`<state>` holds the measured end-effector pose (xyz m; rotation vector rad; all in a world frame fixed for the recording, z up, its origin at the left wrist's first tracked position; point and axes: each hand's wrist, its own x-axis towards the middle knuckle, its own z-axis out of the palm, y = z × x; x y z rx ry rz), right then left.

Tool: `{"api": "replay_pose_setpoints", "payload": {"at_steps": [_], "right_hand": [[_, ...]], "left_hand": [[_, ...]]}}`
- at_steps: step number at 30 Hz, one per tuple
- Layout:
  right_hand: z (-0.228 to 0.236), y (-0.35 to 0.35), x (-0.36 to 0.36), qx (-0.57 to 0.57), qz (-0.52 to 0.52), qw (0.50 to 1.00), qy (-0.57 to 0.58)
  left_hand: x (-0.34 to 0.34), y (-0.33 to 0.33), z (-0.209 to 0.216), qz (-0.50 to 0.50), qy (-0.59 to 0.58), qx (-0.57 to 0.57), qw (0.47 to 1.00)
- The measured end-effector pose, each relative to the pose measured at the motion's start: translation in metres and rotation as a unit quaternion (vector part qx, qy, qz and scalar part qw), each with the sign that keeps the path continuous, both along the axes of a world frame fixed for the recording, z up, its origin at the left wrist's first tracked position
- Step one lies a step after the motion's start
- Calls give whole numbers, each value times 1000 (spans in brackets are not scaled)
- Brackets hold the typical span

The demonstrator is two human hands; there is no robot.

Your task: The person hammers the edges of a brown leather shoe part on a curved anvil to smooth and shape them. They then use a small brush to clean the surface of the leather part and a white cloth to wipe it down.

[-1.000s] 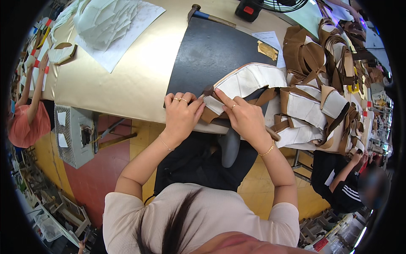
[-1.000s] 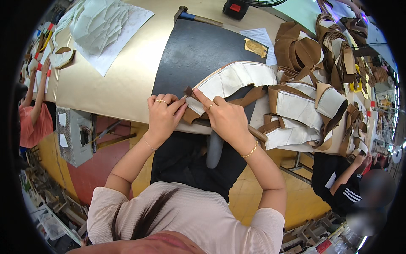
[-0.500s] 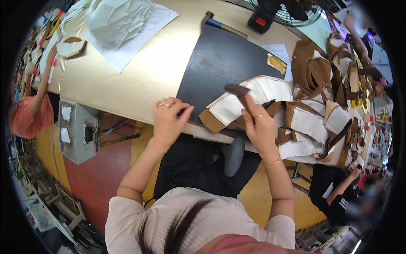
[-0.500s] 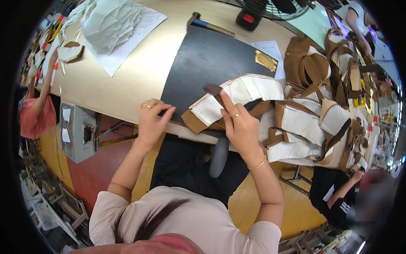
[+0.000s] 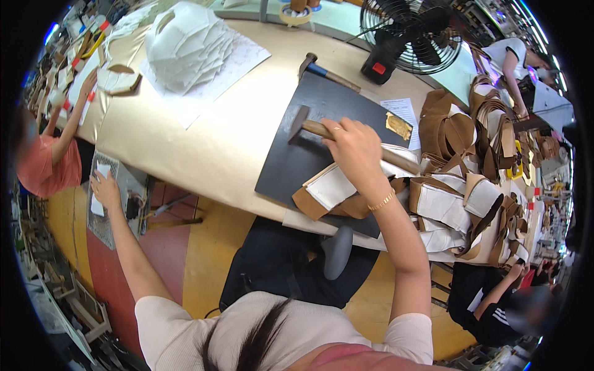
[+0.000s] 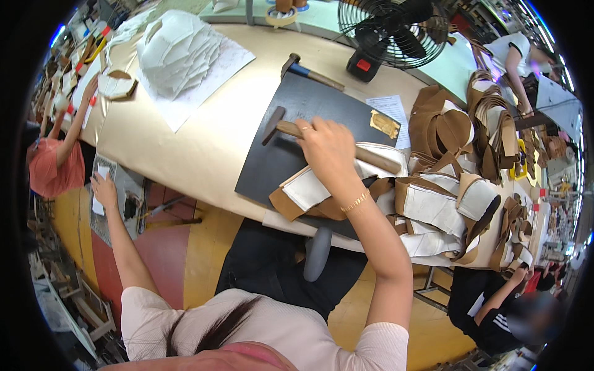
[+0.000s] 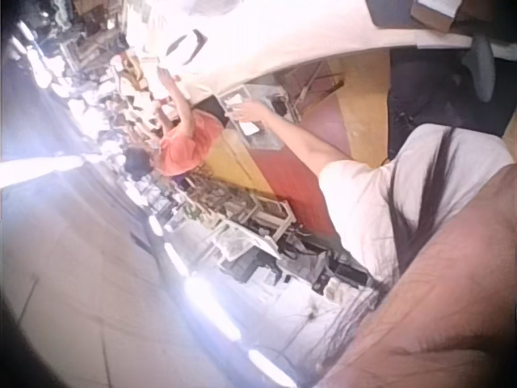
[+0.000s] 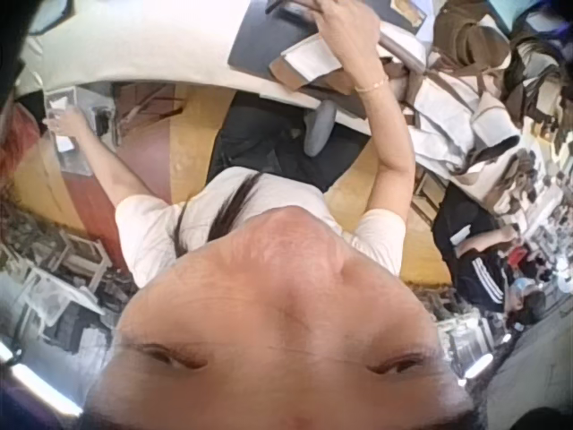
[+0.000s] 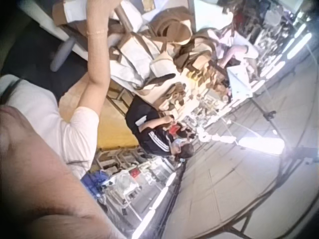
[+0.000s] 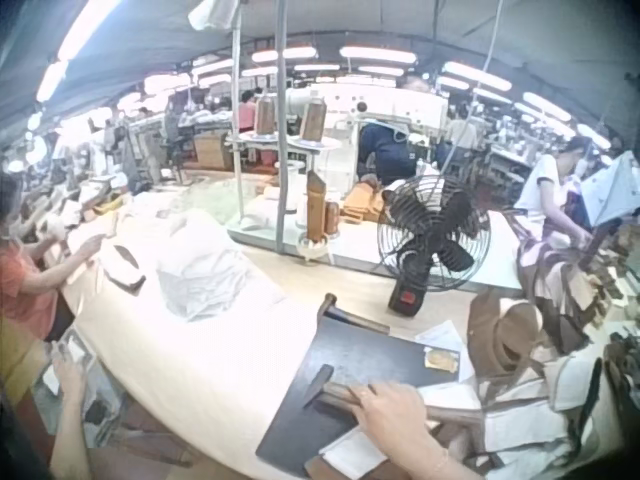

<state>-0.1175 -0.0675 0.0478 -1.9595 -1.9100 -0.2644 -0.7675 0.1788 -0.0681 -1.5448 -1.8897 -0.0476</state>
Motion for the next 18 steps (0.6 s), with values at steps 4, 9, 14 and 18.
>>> {"api": "replay_pose_setpoints", "payload": {"at_steps": [4,9,14,18], "right_hand": [[-30,40,23,15,54,997,-60],[-37,48,26,14,36,997,-73],[-25,35,5,38,61,997,1],[-21,8,4,10,49,999,7]], "left_hand": [[4,14,-9,32,-160,-204,965],[2,15,-23,49,-136,-76,987],[-88,40,-26,62,-183,-106,975],[-38,50,-26,53,-243,-78,965]]}}
